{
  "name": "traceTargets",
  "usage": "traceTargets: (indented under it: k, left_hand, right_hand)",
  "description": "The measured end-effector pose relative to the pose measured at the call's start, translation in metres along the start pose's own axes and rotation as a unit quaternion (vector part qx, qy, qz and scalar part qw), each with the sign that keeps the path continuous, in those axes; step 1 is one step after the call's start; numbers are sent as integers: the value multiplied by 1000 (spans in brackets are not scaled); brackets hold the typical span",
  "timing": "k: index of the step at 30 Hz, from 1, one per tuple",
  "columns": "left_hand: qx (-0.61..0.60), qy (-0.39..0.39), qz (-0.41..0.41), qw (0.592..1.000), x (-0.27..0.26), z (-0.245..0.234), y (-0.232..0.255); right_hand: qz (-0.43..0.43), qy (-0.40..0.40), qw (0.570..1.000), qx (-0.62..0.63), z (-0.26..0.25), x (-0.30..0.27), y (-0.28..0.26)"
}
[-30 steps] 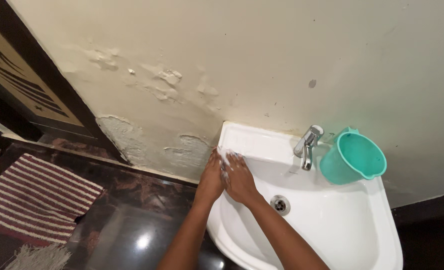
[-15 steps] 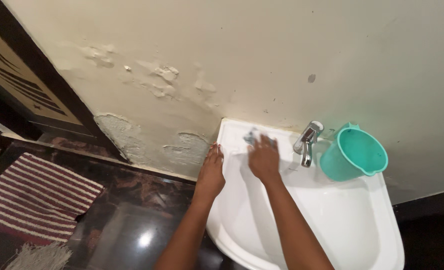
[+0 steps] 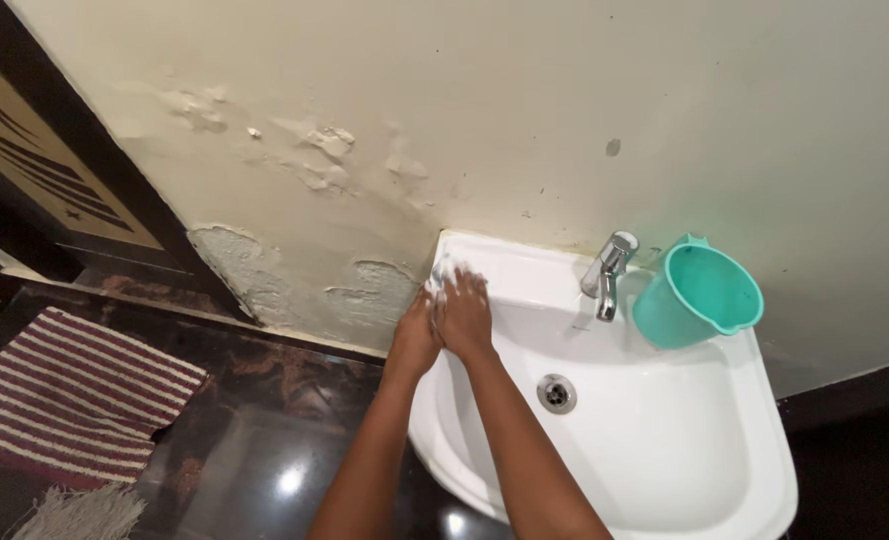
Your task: The person scrubs the inside and rim of a white pedestal sink using a cloth. They move a teal plastic jug to access different areas, then rinse the cloth under the running tap and continue wiping the sink surfaces.
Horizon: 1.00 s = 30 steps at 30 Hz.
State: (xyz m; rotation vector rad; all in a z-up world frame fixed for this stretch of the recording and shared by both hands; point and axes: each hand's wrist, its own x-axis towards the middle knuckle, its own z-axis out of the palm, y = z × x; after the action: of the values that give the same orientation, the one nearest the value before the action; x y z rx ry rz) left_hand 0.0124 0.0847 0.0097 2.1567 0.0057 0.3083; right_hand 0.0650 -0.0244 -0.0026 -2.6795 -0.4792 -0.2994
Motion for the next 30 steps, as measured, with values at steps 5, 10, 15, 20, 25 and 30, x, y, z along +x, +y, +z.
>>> traceTargets:
  k: [5,10,15,20,25,30]
  left_hand:
    - [-2,9,-18,1000,-13,1,-11]
    - [-40,71,63,995,-49,0,-24]
    - [-62,36,-47,996,-53,-3,-13]
    - [-42,81,14,996,-51,1,-23]
    - [-99,49,-74,991,-55,-5,-13]
    - [-135,86,-7,987,-56,-3,-13]
  right_hand:
    - [-78,-40,996,29,-10,-67,-8]
    - [-118,-132,984,10,-45,-121,-26]
    - [-81,-77,994,0,-25,-75,-22]
    - [-52,-18,998,-35,-9,-30,-15]
    - [-84,-75,994,11,-20,-89,-27]
    - [-148,-132,979,41,-42,-135,-29]
